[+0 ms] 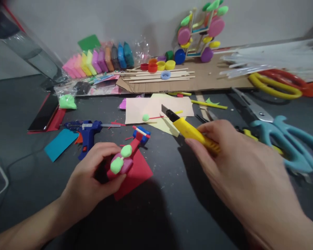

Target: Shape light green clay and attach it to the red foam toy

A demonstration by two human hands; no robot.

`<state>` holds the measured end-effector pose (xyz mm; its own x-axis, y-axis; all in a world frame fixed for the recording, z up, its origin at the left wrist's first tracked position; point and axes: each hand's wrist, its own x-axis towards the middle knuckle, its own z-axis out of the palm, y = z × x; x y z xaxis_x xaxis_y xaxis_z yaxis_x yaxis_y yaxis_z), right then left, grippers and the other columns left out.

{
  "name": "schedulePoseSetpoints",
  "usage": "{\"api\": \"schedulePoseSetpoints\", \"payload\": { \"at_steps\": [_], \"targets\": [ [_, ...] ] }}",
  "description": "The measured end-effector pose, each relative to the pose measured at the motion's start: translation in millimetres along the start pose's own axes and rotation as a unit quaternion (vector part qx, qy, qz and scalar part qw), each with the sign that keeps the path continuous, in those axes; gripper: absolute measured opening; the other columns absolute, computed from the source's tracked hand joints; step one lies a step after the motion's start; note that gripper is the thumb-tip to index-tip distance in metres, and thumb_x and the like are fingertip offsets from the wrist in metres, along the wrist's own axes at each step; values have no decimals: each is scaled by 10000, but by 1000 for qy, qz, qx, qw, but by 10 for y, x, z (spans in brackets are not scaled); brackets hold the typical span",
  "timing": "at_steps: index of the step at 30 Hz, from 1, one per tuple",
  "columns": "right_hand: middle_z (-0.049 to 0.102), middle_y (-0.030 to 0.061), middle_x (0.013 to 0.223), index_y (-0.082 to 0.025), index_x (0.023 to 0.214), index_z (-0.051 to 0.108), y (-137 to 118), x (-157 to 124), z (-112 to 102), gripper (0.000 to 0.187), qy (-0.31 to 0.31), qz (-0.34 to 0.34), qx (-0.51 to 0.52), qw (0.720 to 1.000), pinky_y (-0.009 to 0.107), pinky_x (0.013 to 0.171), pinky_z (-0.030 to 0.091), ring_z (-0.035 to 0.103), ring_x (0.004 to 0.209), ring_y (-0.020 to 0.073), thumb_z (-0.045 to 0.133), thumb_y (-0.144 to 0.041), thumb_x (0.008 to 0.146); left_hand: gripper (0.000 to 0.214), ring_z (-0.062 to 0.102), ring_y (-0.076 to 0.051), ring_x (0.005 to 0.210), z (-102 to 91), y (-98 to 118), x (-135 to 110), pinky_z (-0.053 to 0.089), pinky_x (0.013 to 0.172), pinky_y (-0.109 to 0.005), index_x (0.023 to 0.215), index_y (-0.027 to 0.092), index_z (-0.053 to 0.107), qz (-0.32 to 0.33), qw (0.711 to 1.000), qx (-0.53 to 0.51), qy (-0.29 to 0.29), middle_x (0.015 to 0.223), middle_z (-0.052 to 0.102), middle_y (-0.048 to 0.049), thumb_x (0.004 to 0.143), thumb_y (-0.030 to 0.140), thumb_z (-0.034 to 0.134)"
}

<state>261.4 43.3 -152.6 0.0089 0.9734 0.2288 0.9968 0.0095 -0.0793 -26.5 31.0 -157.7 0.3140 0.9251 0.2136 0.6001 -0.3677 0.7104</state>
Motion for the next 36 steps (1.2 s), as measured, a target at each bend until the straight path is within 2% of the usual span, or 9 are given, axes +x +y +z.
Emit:
{"api": "schedulePoseSetpoints", "payload": {
  "at_steps": [3, 8, 12, 16, 22, 26, 30, 34, 36],
  "targets": [
    [655, 79, 625, -262, 926, 574, -70, 90, -22, 830, -37, 18, 3, 999, 349, 505, 351, 635, 537, 311, 27, -883, 865, 291, 678, -215, 1039, -5, -7, 16, 578, 908, -383, 1149, 169, 641, 17, 999, 20, -21, 1119, 685, -109, 864, 120, 666],
    [619, 70, 599, -267, 874, 564, -122, 52, -40, 781, -94, 28, -26, 995, 356, 526, 320, 570, 514, 283, 10, -817, 899, 344, 680, -205, 1053, -22, 18, 5, 571, 922, -363, 1197, 210, 647, -24, 999, 36, -25, 1161, 696, -71, 864, 196, 733],
    [662, 116, 797, -237, 919, 604, -132, -3, -52, 678, 17, -49, -67, 996, 373, 560, 340, 627, 737, 309, 128, -714, 991, 255, 674, -188, 982, -16, 74, -6, 574, 838, -309, 1074, 215, 662, 2, 996, 83, 42, 1079, 696, -49, 843, 208, 771],
    [662, 111, 925, -207, 1042, 617, -187, -40, -67, 469, 110, -123, -37, 986, 392, 620, 399, 621, 904, 321, 309, -561, 1051, 175, 670, -185, 915, 3, 110, 16, 562, 813, -311, 1011, 211, 658, 59, 986, 141, 59, 994, 699, -52, 863, 168, 740],
    [692, 37, 937, -251, 989, 594, -346, -120, -99, 239, 117, -210, 108, 965, 366, 645, 446, 654, 873, 234, 433, -411, 1063, 93, 660, -169, 866, -16, 131, 60, 549, 773, -288, 982, 187, 660, 76, 981, 173, 35, 944, 695, -56, 898, 152, 680],
    [685, -3, 830, -296, 965, 617, -415, -155, -93, 269, 93, -231, 138, 959, 369, 608, 462, 649, 731, 209, 391, -402, 1065, 116, 657, -157, 852, -27, 126, 58, 545, 742, -269, 986, 194, 665, 67, 986, 151, 26, 938, 685, -47, 887, 143, 697],
    [646, -25, 736, -315, 777, 607, -472, -183, -77, 376, 87, -264, 149, 949, 343, 562, 443, 588, 626, 186, 375, -348, 1070, 118, 653, -144, 844, -17, 107, 63, 541, 736, -255, 983, 188, 674, 70, 988, 134, 28, 932, 676, -47, 890, 116, 686],
    [666, -27, 759, -307, 758, 580, -471, -213, -80, 346, 87, -266, 169, 945, 344, 548, 422, 599, 645, 180, 423, -355, 1062, 137, 659, -157, 876, -11, 104, 73, 547, 753, -271, 1020, 169, 665, 61, 991, 120, 28, 958, 686, -64, 891, 142, 703],
    [689, -33, 821, -334, 840, 611, -418, -198, -89, 300, 58, -194, 173, 964, 356, 604, 451, 636, 718, 191, 430, -460, 1043, 185, 664, -168, 904, -16, 103, 66, 551, 768, -284, 1055, 160, 658, 53, 992, 111, 28, 989, 694, -77, 881, 153, 721]
  ]
}}
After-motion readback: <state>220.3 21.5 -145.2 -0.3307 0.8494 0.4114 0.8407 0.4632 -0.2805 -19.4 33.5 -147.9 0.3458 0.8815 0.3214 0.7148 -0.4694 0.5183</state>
